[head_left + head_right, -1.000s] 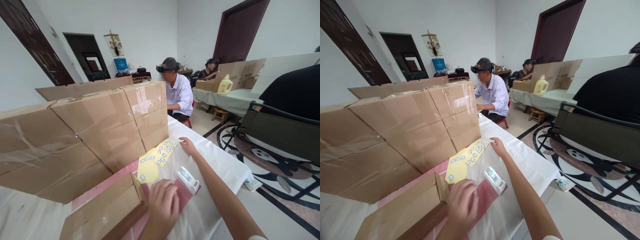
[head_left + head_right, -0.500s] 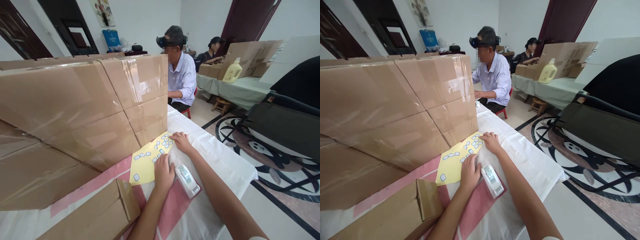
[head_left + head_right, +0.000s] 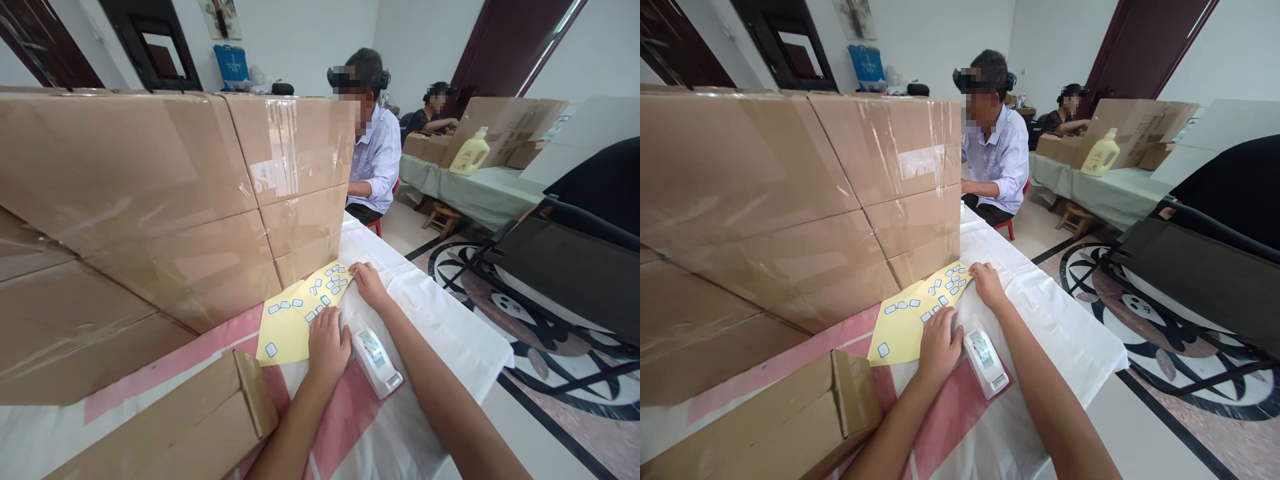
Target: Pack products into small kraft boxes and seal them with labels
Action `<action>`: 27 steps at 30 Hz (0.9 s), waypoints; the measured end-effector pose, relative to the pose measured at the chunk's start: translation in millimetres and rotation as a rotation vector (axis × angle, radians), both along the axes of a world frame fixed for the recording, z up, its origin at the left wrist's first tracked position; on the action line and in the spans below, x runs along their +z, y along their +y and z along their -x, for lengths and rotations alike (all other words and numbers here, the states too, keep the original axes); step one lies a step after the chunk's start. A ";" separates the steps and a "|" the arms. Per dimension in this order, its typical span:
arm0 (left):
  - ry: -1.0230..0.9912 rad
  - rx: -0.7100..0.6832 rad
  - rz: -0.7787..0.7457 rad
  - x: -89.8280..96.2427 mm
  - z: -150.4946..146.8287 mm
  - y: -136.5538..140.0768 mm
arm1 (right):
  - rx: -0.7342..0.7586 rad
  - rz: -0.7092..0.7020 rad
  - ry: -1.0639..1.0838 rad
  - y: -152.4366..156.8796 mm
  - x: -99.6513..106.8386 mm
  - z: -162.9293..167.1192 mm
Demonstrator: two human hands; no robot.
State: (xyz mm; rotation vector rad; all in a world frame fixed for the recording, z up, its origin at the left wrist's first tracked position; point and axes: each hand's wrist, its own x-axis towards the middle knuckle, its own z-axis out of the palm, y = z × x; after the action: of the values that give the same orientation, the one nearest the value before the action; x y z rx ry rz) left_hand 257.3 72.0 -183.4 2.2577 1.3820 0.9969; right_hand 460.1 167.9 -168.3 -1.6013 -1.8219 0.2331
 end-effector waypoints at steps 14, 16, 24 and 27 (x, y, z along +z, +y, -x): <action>0.019 0.009 -0.024 -2.8 -0.4 0.7 | -0.089 -0.052 0.354 3.6 -7.4 -7.0; 0.007 0.007 -0.038 -4.7 -0.3 1.2 | -0.131 -0.078 0.397 5.4 -9.4 -8.9; 0.029 0.021 -0.086 -14.9 -3.4 5.0 | -0.167 -0.131 0.508 9.8 -14.1 -14.6; 0.034 0.016 -0.076 -14.1 -3.2 5.3 | -0.161 -0.127 0.548 8.6 -13.2 -13.6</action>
State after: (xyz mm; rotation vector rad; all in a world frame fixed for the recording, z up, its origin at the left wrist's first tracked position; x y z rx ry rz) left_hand 260.5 77.3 -197.4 2.3319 1.4005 1.0372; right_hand 473.7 176.4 -181.6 -1.4118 -1.2593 0.4259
